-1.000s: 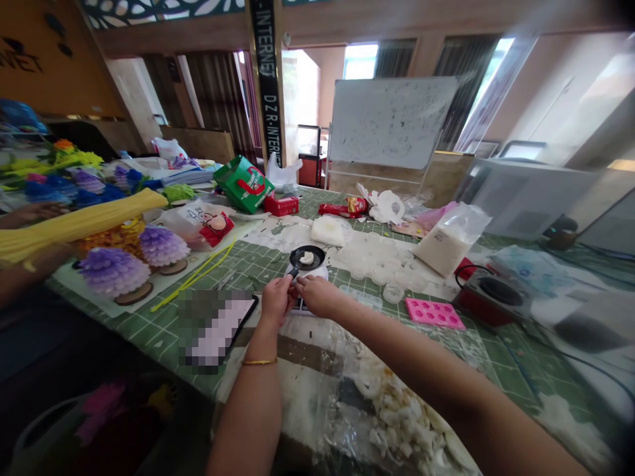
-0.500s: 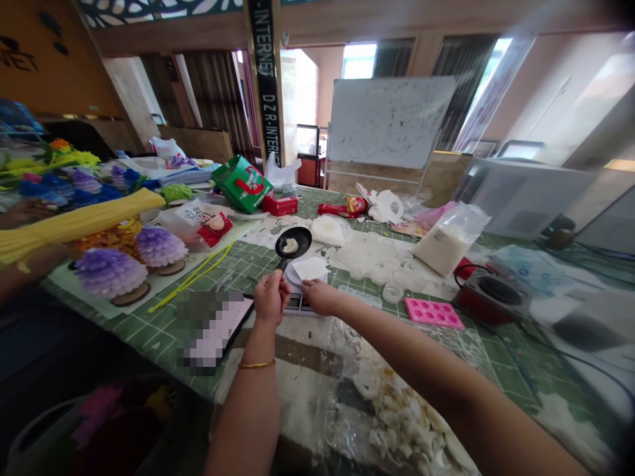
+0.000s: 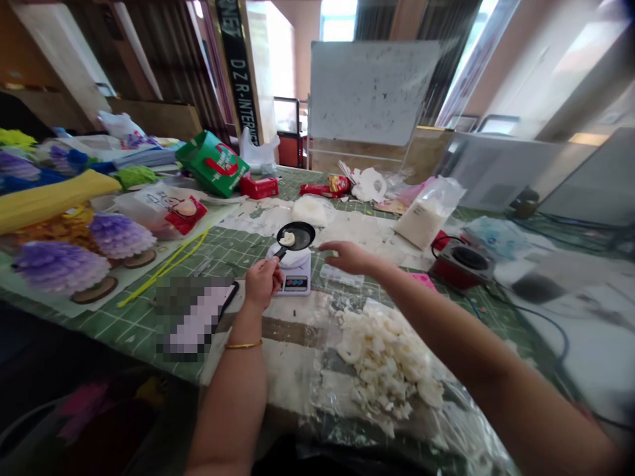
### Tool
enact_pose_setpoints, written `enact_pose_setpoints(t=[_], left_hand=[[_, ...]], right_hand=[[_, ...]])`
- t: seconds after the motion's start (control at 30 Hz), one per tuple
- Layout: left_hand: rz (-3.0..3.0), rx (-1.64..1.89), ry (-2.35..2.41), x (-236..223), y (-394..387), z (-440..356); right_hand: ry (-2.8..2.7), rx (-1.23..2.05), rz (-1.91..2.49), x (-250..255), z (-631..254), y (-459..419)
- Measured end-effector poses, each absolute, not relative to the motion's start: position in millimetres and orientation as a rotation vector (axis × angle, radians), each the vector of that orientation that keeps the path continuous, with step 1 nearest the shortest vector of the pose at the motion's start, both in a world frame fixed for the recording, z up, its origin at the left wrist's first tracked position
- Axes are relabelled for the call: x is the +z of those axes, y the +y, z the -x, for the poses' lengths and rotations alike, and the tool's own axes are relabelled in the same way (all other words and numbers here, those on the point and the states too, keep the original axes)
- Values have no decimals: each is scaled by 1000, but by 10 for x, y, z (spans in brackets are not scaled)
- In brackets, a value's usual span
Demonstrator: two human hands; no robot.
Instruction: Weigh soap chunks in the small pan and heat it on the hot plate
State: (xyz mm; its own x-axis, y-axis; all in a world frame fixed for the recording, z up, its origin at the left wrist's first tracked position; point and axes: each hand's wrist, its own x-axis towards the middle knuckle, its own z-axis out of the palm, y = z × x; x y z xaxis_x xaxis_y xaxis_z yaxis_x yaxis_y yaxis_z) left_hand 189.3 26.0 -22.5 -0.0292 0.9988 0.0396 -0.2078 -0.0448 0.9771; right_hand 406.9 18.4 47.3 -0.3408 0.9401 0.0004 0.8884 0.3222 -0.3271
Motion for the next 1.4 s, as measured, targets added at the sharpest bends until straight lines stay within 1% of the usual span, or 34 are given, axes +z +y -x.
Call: enact_pose_setpoints(t=[0.1, 0.23, 0.4, 0.57, 0.67, 0.8, 0.97, 1.13, 1.4], left_hand=[[-1116, 1227, 1019, -232, 234, -1973], [-1162, 1050, 962, -227, 162, -2121], [-1210, 843, 864, -172, 32, -2337], [-1277, 712, 794, -15, -83, -2579], [-1324, 635, 737, 76, -135, -2723], [-1357, 530, 700, 103, -186, -2863], [-1315, 469, 696, -63, -218, -2905], [-1303, 481, 682, -245, -220, -2831], [-1294, 492, 673, -295, -178, -2738]], right_hand=[[-2287, 447, 1797, 635, -4571, -183], [-2219, 570, 1880, 643, -5045, -821], [-2219, 669, 1923, 531, -5314, -1504], [-2163, 761, 1960, 452, -5409, -1866], [-2152, 781, 1924, 359, -5363, -1945], [-2234, 625, 1837, 208, -5188, -1932], [-2240, 537, 1873, 65, -4943, -1858], [-2311, 478, 1880, 48, -4852, -1824], [-2403, 438, 1902, 90, -4792, -1747]])
